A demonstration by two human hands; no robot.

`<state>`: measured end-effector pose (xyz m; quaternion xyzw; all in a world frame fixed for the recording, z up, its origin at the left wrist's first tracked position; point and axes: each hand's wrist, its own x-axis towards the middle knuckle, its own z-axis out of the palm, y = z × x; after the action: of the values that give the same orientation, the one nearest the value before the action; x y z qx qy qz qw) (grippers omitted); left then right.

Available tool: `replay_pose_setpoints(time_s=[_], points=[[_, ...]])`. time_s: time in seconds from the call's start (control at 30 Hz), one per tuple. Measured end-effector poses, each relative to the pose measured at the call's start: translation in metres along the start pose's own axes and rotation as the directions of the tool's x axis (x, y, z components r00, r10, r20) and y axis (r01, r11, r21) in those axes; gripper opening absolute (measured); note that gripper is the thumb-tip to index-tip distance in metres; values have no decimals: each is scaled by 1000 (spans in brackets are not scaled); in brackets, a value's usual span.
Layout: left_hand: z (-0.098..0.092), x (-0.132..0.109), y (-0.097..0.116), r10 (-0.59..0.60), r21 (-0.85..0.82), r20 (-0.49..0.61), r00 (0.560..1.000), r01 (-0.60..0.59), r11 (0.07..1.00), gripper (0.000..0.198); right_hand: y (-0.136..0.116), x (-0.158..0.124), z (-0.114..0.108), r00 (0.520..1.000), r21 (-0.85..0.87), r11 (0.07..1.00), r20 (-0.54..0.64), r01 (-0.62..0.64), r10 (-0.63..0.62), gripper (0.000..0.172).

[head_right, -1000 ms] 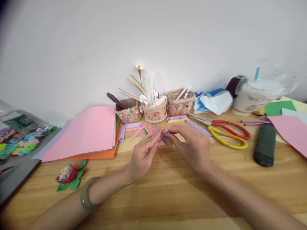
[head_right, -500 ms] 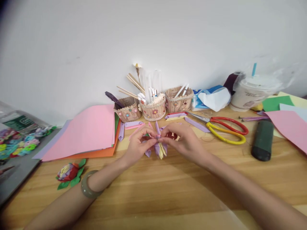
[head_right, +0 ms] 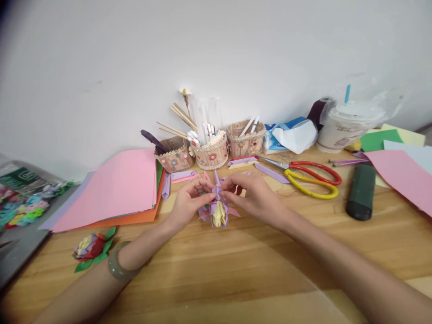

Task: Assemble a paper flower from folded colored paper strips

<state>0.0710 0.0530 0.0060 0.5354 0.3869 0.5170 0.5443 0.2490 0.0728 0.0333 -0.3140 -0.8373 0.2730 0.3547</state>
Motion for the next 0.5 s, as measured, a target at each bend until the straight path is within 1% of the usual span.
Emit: replay_pose_setpoints(time_s=[0.1,0.17,0.23,0.3,0.43,0.5], points=[[2,0,-1,39,39,-32,999,-38,999,13,1,-2,3,992,-107,990,-76,94,-103,6],[4,0,-1,61,66,-48,997,-57,996,13,2,-2,6,972,-204,964,-122,172,-200,5],[5,-1,0,76,95,-66,995,-70,993,13,3,-2,7,952,-275,933,-131,232,-276,7],[6,-2,0,87,117,-83,993,-77,990,11,3,-1,8,948,-296,922,-116,252,-296,8],[7,-4,2,120,137,-83,989,-108,985,8,1,1,5,956,-254,934,-86,251,-280,7],[7,-4,3,100,131,-76,992,-89,987,7,0,2,5,956,-248,936,-87,251,-279,6]])
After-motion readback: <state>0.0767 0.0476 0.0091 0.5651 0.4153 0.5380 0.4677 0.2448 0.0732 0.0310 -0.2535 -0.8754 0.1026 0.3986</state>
